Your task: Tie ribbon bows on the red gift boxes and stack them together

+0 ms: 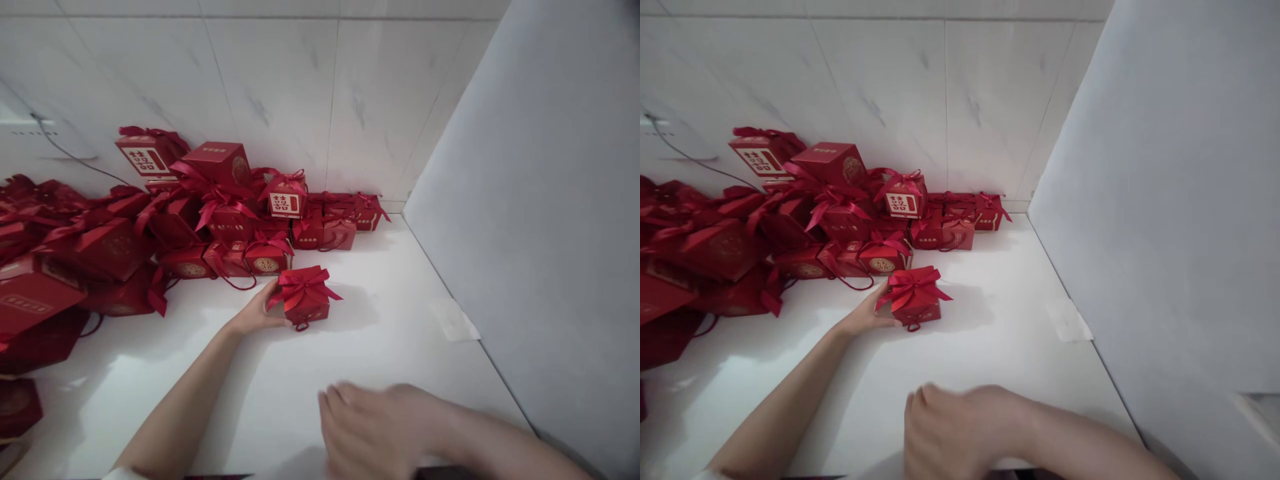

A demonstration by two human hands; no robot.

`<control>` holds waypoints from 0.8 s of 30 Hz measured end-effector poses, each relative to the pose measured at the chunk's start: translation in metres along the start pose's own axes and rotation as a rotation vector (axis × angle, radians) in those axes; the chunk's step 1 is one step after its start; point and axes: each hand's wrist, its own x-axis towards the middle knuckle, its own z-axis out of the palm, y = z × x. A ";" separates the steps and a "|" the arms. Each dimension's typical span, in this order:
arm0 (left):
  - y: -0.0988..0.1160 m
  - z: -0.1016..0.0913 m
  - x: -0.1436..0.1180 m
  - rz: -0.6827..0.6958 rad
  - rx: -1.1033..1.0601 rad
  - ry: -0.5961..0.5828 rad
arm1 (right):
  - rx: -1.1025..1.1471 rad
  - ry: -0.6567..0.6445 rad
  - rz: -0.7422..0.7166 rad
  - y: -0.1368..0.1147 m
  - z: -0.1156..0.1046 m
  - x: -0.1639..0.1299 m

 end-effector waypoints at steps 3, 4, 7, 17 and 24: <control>-0.001 0.005 0.000 0.049 -0.020 0.008 | -0.168 -0.013 0.003 0.014 0.010 0.015; -0.001 0.006 0.001 0.065 -0.023 0.009 | -0.229 -0.010 0.066 0.020 0.013 0.021; -0.002 0.008 0.001 0.097 -0.022 -0.002 | -0.255 -0.056 0.341 0.037 0.017 0.038; -0.009 0.006 -0.002 0.113 0.102 0.115 | 0.135 -0.446 0.418 0.038 -0.032 0.029; 0.006 0.012 -0.011 0.250 0.339 0.196 | 0.128 -0.234 0.524 0.033 -0.107 0.025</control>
